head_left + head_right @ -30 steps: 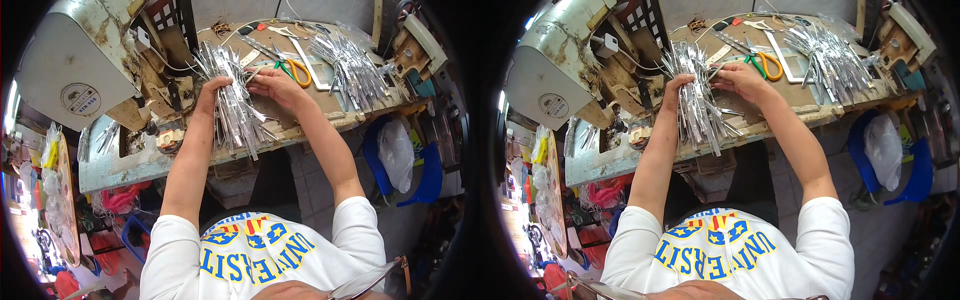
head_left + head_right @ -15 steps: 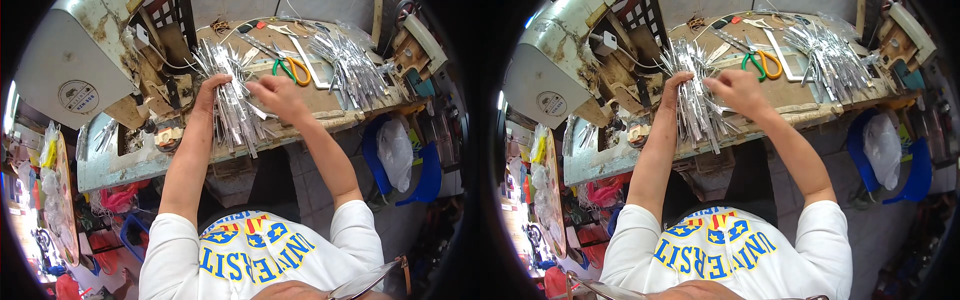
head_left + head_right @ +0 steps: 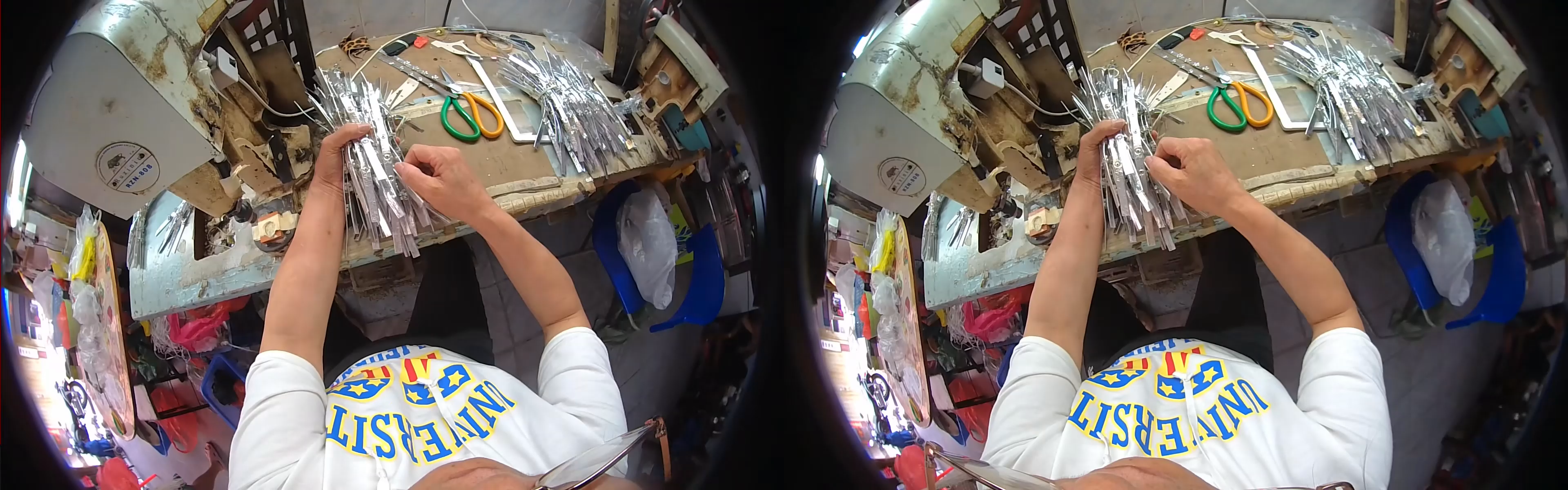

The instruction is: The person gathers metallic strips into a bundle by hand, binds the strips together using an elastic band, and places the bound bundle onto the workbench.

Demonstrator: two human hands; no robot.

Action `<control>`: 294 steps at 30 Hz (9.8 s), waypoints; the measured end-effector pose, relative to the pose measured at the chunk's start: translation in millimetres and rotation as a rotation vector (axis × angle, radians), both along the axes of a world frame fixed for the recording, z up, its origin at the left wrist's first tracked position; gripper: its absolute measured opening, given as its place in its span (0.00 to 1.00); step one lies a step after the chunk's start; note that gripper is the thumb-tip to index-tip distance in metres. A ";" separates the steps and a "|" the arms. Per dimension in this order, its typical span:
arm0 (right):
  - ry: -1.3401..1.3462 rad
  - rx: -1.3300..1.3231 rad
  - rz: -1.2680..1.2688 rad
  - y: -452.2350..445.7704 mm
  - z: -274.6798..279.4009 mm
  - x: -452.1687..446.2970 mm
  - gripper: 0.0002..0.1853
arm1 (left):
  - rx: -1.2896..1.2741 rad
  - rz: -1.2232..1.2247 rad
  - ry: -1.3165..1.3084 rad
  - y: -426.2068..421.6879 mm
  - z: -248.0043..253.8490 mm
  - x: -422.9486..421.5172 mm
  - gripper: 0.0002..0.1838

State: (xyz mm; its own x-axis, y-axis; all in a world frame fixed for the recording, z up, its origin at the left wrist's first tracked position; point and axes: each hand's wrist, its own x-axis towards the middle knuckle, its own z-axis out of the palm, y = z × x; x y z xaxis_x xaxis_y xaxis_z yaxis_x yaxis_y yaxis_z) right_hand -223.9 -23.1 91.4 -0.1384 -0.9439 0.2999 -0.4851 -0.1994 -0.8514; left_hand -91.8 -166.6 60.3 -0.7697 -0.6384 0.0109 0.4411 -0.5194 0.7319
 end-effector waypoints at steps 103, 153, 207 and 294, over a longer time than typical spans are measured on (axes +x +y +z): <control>-0.778 0.084 0.115 -69.2 10.5 -40.3 0.34 | 0.054 -0.008 -0.138 20.5 18.9 -4.0 0.12; 0.961 0.500 0.838 -121.4 102.6 5.2 0.27 | -1.137 -0.108 -0.693 17.4 29.2 -18.9 0.18; -1.226 0.049 0.132 -39.7 -14.8 -18.3 0.25 | -0.179 0.017 -0.394 32.4 20.7 -42.2 0.29; -0.369 0.023 -0.013 -7.3 7.5 -17.3 0.06 | 0.087 -0.072 -0.081 62.2 26.6 -6.8 0.19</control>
